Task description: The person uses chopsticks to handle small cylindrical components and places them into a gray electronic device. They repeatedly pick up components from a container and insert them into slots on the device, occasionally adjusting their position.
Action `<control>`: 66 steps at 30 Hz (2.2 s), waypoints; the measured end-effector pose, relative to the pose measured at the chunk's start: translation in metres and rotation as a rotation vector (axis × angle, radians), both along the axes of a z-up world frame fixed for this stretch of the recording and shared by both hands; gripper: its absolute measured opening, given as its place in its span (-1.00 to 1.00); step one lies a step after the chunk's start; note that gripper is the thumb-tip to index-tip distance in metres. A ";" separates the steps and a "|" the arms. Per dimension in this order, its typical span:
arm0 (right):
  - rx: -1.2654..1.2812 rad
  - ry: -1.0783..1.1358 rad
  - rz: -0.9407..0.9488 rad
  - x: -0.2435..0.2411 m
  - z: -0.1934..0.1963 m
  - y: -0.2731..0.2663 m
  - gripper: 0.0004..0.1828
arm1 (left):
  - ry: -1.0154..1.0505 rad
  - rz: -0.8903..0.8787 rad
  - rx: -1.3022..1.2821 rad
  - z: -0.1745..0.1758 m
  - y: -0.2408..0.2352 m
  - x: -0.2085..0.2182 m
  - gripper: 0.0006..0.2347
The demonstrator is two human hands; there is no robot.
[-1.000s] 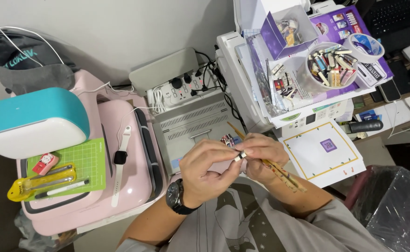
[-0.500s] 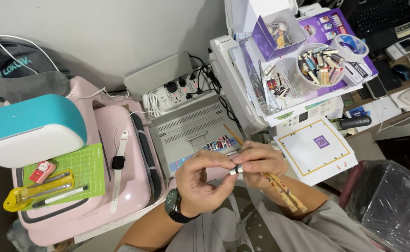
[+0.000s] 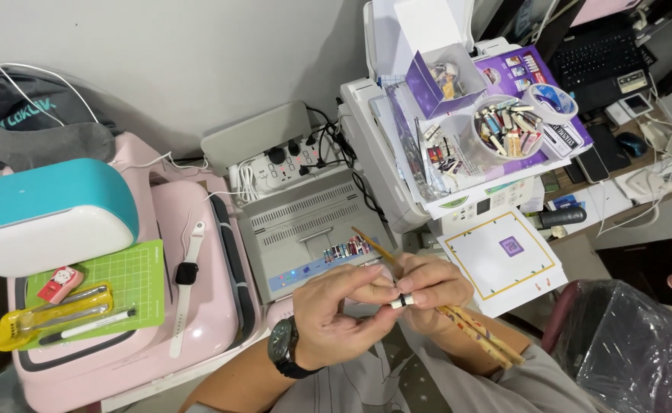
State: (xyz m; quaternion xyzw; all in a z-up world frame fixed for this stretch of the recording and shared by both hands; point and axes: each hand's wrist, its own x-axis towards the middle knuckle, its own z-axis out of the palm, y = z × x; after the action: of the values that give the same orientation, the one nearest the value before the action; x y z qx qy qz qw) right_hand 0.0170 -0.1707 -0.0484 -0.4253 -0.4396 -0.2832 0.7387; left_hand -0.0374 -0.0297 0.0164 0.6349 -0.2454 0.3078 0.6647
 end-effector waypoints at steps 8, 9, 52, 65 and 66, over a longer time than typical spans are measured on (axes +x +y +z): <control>-0.012 -0.069 -0.042 0.009 -0.007 -0.008 -0.90 | -0.084 0.023 0.104 -0.005 0.001 0.011 -0.58; -0.020 -0.065 -0.038 0.009 -0.008 -0.009 -0.89 | -0.094 0.029 0.123 -0.005 0.001 0.011 -0.59; -0.403 -0.049 -0.146 0.021 -0.018 -0.102 -0.77 | 1.095 0.124 0.135 -0.136 0.036 0.065 -0.78; -0.257 0.202 -0.202 -0.002 -0.008 -0.133 -0.53 | 1.471 0.244 0.548 -0.412 0.052 0.110 -0.73; -0.286 0.210 -0.270 -0.003 -0.009 -0.133 -0.49 | 1.472 0.246 0.583 -0.415 0.052 0.114 -0.72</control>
State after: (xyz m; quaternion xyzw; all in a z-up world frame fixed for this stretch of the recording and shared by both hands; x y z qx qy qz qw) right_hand 0.0145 -0.3033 -0.0571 -0.6079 -0.3350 -0.2685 0.6679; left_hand 0.0762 0.0224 -0.3990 0.8457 0.2572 -0.1955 0.4248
